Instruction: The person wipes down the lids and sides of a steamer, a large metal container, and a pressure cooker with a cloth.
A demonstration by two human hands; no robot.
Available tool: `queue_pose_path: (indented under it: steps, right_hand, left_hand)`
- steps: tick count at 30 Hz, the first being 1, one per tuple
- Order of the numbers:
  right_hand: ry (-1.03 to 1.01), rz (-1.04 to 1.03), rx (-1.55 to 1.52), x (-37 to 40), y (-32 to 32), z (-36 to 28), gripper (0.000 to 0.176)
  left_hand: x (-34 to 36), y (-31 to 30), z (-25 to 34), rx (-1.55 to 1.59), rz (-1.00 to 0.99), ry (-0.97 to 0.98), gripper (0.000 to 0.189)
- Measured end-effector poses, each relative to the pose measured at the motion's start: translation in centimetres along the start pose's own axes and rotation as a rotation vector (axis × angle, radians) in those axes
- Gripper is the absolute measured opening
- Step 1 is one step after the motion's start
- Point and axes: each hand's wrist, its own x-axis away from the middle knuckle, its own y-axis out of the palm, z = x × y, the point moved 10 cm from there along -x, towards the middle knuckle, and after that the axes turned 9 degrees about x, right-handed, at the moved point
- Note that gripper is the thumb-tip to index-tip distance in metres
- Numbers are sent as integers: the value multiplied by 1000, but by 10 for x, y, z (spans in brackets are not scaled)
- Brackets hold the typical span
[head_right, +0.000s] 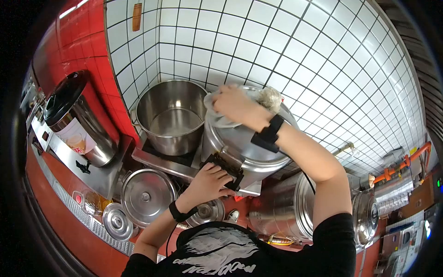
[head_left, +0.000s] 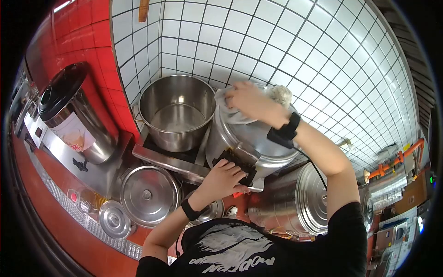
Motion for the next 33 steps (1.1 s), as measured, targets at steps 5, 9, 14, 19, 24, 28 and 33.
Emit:
queue_pose_path:
  steps: [5,9,14,19,24,28,33]
  right_hand:
    - [92,67,-220,8,6,26,45]
    - [259,156,-361,-11,17,43,47]
    - [334,559,-756,-8,-44,79,49]
    - [403,506,-654,-2,-21,66,48]
    - [342,472,-707,-31,-4,43,44]
    - [190,322,-762,-76,17,3,50]
    - [-42,180,-940,-79,-19,-48,55]
  left_hand:
    - [-1,2,-1,13,-40,-5,50]
    - [0,3,0,31,-11,10,46]
    - [-1,-1,0,10,10,11,44]
    - [1,-1,-1,13,28,8,45]
    - [2,-1,-3,33,33,1,46]
    - [3,-1,-3,28,29,8,44]
    - [3,-1,-7,15,26,-4,45]
